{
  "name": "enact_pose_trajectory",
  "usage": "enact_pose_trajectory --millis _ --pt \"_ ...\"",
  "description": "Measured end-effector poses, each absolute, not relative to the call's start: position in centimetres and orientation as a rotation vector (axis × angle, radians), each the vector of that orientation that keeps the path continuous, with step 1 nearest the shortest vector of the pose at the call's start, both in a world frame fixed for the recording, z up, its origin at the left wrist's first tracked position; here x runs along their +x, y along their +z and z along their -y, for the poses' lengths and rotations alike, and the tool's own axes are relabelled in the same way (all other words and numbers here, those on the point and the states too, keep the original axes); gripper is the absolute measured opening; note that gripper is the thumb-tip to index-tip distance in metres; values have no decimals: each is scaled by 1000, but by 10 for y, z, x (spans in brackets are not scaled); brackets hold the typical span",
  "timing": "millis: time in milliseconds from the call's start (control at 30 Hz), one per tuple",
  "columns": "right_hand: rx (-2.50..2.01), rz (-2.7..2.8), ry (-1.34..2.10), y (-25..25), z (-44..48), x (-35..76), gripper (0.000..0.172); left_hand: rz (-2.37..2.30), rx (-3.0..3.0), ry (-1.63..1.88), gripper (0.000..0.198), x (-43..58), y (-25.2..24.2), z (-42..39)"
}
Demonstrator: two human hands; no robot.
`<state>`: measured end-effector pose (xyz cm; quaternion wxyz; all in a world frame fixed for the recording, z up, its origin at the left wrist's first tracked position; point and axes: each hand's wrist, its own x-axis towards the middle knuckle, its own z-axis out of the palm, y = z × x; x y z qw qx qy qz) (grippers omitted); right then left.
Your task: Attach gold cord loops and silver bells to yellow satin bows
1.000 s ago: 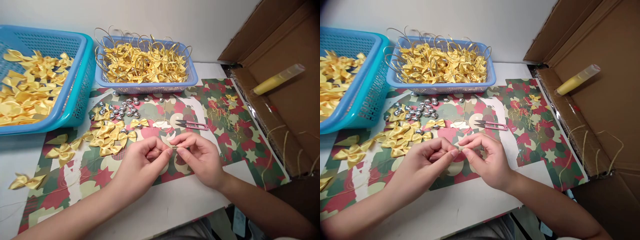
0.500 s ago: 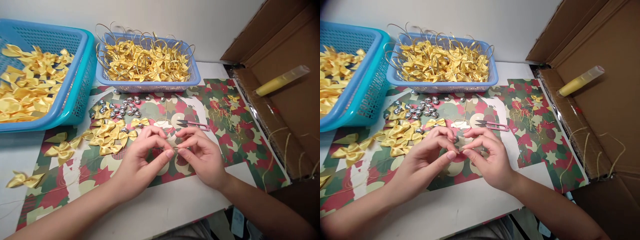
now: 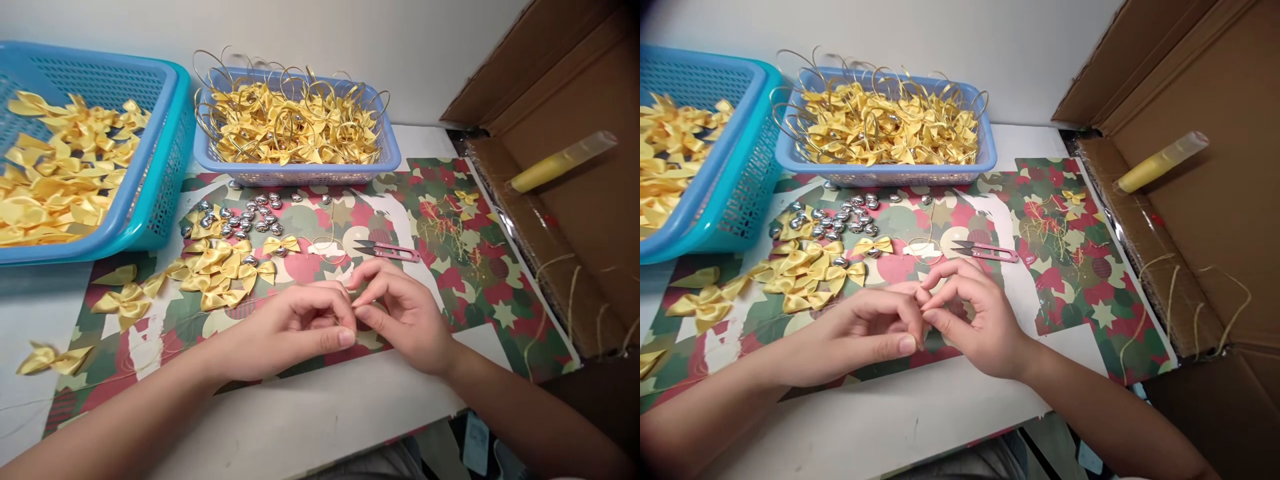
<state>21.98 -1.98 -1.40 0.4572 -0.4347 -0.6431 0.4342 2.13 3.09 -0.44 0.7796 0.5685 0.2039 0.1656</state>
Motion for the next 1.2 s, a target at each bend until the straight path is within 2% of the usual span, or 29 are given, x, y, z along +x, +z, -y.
enact_pose_trajectory --millis 200,367,1200 --pt "-1029 1439 1150 -17 20 218 12 -620 1070 427 25 24 -9 -24" --pt "-1035 1399 1124 -18 21 215 13 -710 1081 545 26 27 -12 -16" --pt "-1048 1638 648 -15 23 209 20 -916 1267 595 23 36 -6 -5"
